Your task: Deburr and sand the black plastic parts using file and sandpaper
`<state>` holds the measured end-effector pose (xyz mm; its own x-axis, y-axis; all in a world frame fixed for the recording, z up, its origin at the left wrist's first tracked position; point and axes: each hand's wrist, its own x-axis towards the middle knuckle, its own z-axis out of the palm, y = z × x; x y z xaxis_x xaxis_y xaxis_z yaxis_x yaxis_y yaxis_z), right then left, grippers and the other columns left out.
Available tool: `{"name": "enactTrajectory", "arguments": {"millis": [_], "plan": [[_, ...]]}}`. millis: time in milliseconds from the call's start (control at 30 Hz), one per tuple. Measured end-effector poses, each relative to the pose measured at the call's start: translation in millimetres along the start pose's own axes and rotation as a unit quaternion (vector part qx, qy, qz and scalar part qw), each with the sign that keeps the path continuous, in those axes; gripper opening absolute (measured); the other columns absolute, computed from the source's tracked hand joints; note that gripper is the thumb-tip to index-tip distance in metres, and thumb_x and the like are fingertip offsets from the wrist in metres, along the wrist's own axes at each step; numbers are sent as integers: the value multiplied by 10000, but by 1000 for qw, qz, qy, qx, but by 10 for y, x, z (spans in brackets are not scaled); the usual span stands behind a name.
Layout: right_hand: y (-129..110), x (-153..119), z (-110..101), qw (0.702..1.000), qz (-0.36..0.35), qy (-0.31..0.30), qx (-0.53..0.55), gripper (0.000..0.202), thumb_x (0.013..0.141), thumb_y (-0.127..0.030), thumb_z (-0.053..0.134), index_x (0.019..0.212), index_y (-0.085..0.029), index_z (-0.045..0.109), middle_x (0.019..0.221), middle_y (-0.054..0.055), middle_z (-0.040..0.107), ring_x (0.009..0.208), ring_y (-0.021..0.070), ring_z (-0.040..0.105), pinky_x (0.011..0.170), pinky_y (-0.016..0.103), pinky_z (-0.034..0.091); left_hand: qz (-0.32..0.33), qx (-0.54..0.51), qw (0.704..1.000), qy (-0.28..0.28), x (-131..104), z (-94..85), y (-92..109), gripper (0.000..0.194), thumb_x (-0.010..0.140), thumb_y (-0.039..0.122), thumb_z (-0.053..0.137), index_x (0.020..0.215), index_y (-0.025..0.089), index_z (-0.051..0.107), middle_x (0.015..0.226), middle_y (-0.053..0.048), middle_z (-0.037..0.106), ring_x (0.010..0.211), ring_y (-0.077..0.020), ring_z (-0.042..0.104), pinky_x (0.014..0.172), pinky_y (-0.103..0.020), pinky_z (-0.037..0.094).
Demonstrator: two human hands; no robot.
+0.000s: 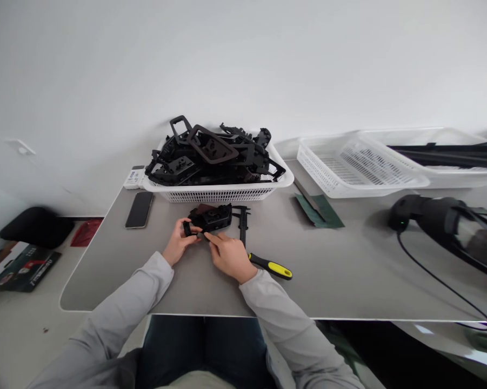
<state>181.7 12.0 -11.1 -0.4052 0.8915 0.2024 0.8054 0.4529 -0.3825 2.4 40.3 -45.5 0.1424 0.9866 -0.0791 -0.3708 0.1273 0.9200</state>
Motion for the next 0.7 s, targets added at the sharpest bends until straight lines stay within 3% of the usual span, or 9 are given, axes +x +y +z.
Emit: {"name": "enactTrajectory", "arguments": {"millis": [167,267,367,467,700], "plan": [[91,-4,4,999,3,36,24,357,896,-225,422,1201,-202,607,964,73,711,828,200,674,707,298,514,-11,-17,999,30,8,6,38,594,580,174,763,1032,228,381,831,9,674,699,-142,654,795,-388,521],[162,-9,16,994,-11,94,47,385,901,-263,415,1245,-159,554,1105,108,683,947,225,662,767,330,527,-3,-29,996,88,16,44,73,639,599,282,775,1094,234,372,848,4,658,671,-142,651,738,-374,540],[198,-6,37,990,-9,131,53,383,902,-281,405,1219,-125,553,1105,131,681,962,239,661,776,349,534,6,-28,989,144,31,79,81,715,565,302,802,1120,234,357,806,27,636,657,-122,637,703,-325,544],[220,7,48,989,6,141,54,349,893,-280,409,1169,-148,578,1077,121,691,930,236,669,762,346,536,14,-34,984,174,47,79,74,730,562,297,802,1128,240,345,777,46,630,609,-92,615,681,-289,543],[302,21,-21,982,89,150,75,467,862,-305,458,1310,-173,469,884,65,721,660,204,670,603,308,512,52,-53,979,192,82,-13,116,486,652,411,720,1015,225,454,766,29,630,564,-82,606,589,-245,531]]}}
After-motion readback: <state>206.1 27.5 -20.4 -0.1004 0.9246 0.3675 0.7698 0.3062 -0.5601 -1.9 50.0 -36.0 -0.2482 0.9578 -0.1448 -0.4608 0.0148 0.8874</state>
